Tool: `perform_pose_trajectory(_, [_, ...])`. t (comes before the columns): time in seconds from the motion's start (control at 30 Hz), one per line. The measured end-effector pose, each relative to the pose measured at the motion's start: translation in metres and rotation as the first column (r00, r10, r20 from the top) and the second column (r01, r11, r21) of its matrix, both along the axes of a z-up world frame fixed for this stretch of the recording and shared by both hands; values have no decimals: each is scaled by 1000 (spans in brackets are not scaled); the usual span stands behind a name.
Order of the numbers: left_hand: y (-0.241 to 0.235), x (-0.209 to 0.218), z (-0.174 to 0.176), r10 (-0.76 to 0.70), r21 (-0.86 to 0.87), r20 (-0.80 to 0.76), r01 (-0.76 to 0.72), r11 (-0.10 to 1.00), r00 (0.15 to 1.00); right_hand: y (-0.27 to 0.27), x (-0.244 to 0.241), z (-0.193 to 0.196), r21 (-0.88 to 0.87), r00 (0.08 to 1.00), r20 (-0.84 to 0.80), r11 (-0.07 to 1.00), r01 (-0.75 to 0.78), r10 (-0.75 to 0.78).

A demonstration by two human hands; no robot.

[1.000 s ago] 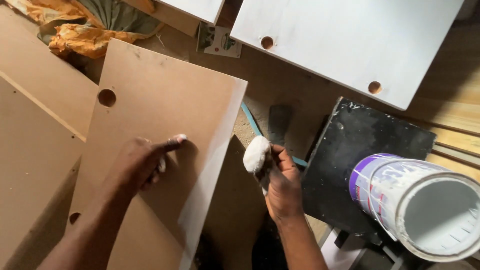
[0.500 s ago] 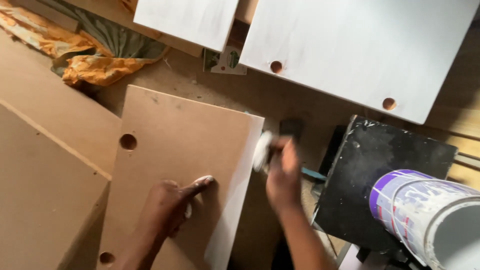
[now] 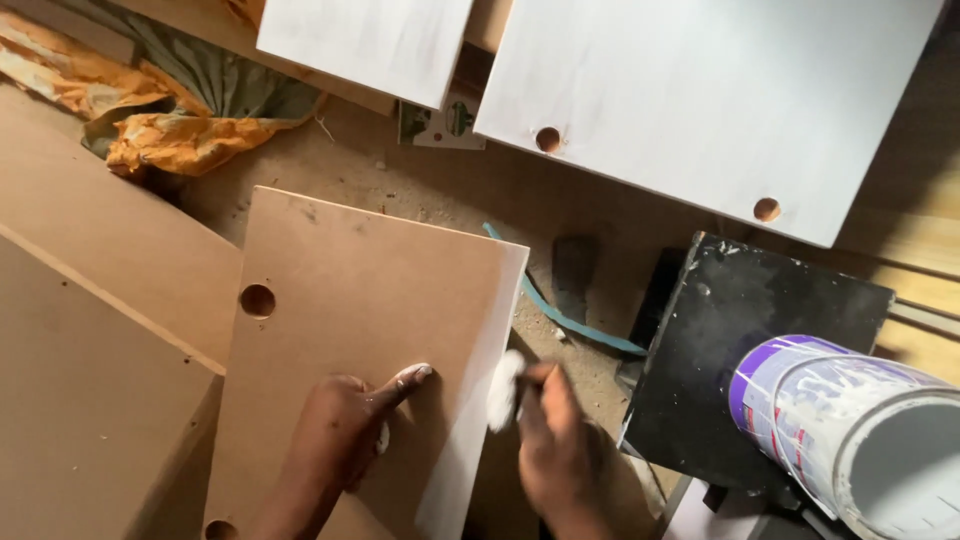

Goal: Painting the edges and surfaces of wooden furniture panels using a sponge applicator and white paint.

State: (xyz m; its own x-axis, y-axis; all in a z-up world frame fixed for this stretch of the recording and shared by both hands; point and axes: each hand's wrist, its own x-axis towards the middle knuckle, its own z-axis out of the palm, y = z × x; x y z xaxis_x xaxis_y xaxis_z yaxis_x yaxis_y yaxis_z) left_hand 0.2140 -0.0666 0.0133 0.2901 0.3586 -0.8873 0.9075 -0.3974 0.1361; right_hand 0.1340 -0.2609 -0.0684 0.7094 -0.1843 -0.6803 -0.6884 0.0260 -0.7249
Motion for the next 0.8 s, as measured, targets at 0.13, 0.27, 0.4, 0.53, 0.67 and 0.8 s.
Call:
perform_pose_trajectory(0.13, [-2,-4,2,15,-23,-1,-15,1000,1000,-3,72,1,-114,995,-78,992,46,-55])
perform_pose_trajectory(0.27, [-4,1,7,-34,4,-13,34,999,999,-37,164,-56,424,908,154,856,297,-391])
perform_pose_trajectory(0.4, [-7,-4,5,56,15,49,-56,998,997,-55,160,-119,581,857,-371,631,514,-357])
perform_pose_trajectory(0.53, [-6,-6,3,22,33,98,-26,999,995,-31,120,-123,822,933,-359,482,303,28])
perform_pose_trajectory(0.67, [-12,0,11,-1,57,57,-2,998,998,-22,89,-143,829,929,-362,481,285,73])
perform_pose_trajectory(0.8, [-15,0,13,-37,62,63,34,998,997,-20,71,-161,837,923,-359,485,253,139])
